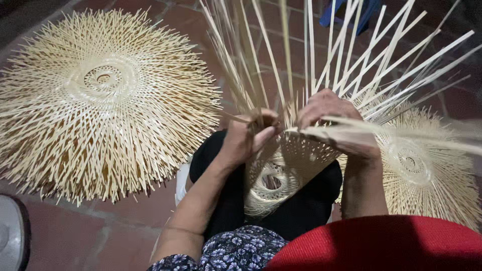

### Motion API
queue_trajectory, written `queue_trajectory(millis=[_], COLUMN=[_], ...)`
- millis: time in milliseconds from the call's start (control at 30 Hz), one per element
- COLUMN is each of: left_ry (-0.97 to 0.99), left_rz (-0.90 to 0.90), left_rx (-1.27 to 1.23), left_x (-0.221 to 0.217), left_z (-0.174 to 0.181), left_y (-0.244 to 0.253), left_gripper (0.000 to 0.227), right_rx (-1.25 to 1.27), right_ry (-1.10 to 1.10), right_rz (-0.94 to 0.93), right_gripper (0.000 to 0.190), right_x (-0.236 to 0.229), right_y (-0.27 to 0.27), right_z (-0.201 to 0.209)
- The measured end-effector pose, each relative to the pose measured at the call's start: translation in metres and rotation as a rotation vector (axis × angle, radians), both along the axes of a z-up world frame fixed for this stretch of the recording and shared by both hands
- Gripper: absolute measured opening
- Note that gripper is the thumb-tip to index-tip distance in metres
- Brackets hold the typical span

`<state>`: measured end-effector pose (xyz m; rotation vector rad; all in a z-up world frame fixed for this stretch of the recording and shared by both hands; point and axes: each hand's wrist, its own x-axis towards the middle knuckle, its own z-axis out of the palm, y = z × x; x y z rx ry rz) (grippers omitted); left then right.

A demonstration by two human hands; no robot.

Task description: The person weaves thin bamboo strips by hand to create the top and brim of a conical hat.

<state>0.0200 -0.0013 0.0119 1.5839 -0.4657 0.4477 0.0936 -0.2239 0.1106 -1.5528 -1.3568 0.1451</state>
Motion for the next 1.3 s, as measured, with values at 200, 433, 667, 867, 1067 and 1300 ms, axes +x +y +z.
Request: queue_trajectory(millis=[200,433,667,867,1067,1300], left_ry=[-0.033,0.179,-0.364,-0.359,-0.176,-0.235], left_rz=[0.079,-0.364,-0.071,-0.071,0.041,-0.038], left_rx=[0.077,-0.552,-0.2,-0.122,0.022,-0.097], left_x=[0.0,-0.005,0.001,0.014,-0.003,0.003], left_z=[0.004,-0.02,-0.031,-0.036,-0.03,-0.029], left_y=[-0.003,0.001,0.003,0.001,0.007,0.005], left_gripper=[0.019,0.029,0.022,0.01,0.015,0.02], right_rx=[-0.145,-0.402,-0.482,-0.693,-0.598,-0.452], right_ry=[0.044,-1.029,-0.625,-0.831,-0.789,-0.636], right_rz=[-0.564,-0.975,-0.836,-0.975,-0.981,-0.82], right_gripper=[0.029,0.026,0.021,0.03,0.036,0.021], right_x=[-0.019,-0.024,-0.028,-0.022,-0.015,-0.025], right_y=[0.013,0.048,0.047,0.051,0.054,0.04], right_z=[-0.005,-0.007,0.006,0.004,0.0,0.011])
